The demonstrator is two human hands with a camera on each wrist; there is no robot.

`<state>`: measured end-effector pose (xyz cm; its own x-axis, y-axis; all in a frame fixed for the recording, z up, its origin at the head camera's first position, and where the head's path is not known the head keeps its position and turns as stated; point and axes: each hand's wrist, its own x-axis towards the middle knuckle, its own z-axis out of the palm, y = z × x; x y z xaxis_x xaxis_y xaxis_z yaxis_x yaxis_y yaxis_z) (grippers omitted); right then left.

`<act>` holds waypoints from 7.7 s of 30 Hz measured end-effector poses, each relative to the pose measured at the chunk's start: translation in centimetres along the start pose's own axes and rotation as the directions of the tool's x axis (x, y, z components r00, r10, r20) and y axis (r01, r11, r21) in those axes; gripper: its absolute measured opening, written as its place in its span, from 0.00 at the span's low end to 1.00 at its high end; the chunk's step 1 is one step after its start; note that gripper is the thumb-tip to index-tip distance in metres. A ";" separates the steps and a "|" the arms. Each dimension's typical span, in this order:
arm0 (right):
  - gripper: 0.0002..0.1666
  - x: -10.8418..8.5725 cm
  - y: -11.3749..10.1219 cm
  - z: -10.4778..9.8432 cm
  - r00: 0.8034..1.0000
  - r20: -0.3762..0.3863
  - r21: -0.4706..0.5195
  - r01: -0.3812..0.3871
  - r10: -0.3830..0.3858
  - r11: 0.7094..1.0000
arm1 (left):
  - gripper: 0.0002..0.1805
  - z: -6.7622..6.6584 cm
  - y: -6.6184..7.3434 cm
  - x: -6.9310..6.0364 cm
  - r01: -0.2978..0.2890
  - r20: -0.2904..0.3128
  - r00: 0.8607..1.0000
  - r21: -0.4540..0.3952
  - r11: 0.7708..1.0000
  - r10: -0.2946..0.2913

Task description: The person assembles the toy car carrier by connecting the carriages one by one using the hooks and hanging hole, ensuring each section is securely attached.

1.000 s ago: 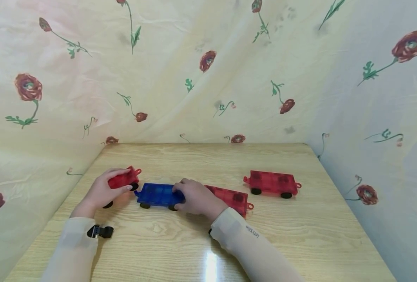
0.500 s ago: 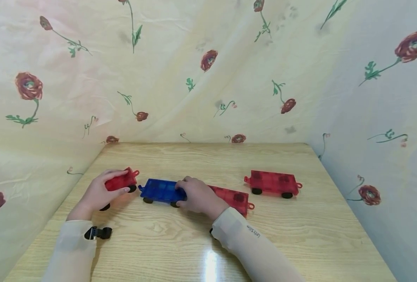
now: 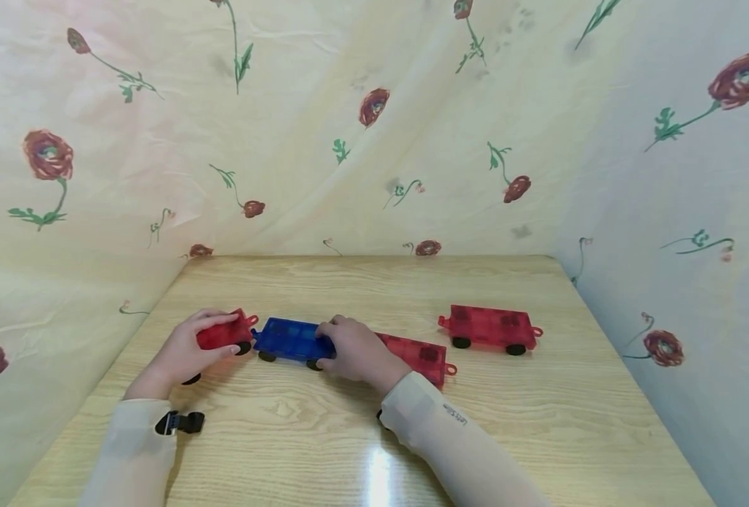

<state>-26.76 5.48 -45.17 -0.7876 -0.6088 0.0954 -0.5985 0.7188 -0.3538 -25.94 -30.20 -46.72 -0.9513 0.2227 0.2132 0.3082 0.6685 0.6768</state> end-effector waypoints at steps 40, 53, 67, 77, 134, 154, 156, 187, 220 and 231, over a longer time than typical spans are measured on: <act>0.29 -0.1 0.1 0.0 1.000 0.012 -0.006 -0.028 0.028 1.000 | 0.36 0.2 -0.2 -0.3 0.049 0.068 0.996 0.054 0.997 -0.052; 0.29 -0.1 0.2 -0.1 0.999 0.008 -0.009 -0.037 0.037 0.999 | 0.34 0.2 -0.3 -0.5 0.047 0.079 0.996 0.070 0.996 -0.053; 0.28 -0.3 0.8 -0.5 0.998 0.037 0.051 -0.048 0.046 0.998 | 0.33 -0.4 -0.6 -0.8 0.055 0.101 0.993 0.094 0.994 -0.064; 0.29 -0.2 1.3 -0.7 0.999 0.050 0.052 -0.018 0.015 0.999 | 0.34 -0.6 -0.6 -0.8 0.063 0.115 0.990 0.120 0.991 -0.077; 0.46 -7.6 5.7 -3.5 0.997 0.004 0.005 -0.073 0.073 0.997 | 0.47 6.0 8.0 1.9 -0.160 0.164 0.977 0.139 0.977 0.137; 0.47 -12.2 7.9 -4.2 0.993 -0.022 0.048 -0.116 0.117 0.992 | 0.43 8.8 10.1 1.9 -0.166 0.291 0.952 0.219 0.962 0.098; 0.45 -12.3 7.9 -4.2 0.993 -0.020 0.058 -0.119 0.120 0.991 | 0.42 8.7 10.2 1.8 -0.164 0.292 0.952 0.233 0.959 0.092; 0.30 -12.8 8.6 -3.7 0.991 -0.065 0.129 -0.106 0.115 0.986 | 0.34 8.9 9.5 1.0 -0.193 0.249 0.960 0.240 0.951 0.132; 0.26 -12.9 8.3 -4.1 0.996 -0.034 0.157 -0.082 0.088 0.984 | 0.34 8.6 9.4 0.8 -0.170 0.254 0.956 0.087 0.982 0.143; 0.26 -12.8 8.1 -3.9 0.997 -0.031 0.170 -0.067 0.073 0.983 | 0.33 8.6 9.7 0.5 -0.173 0.256 0.954 0.057 0.983 0.153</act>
<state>-22.12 20.44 -45.65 -0.8333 -0.5440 0.0980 -0.5108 0.6901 -0.5126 -23.36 -17.51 -46.08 -0.8585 0.4969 0.1267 0.4684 0.6593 0.5882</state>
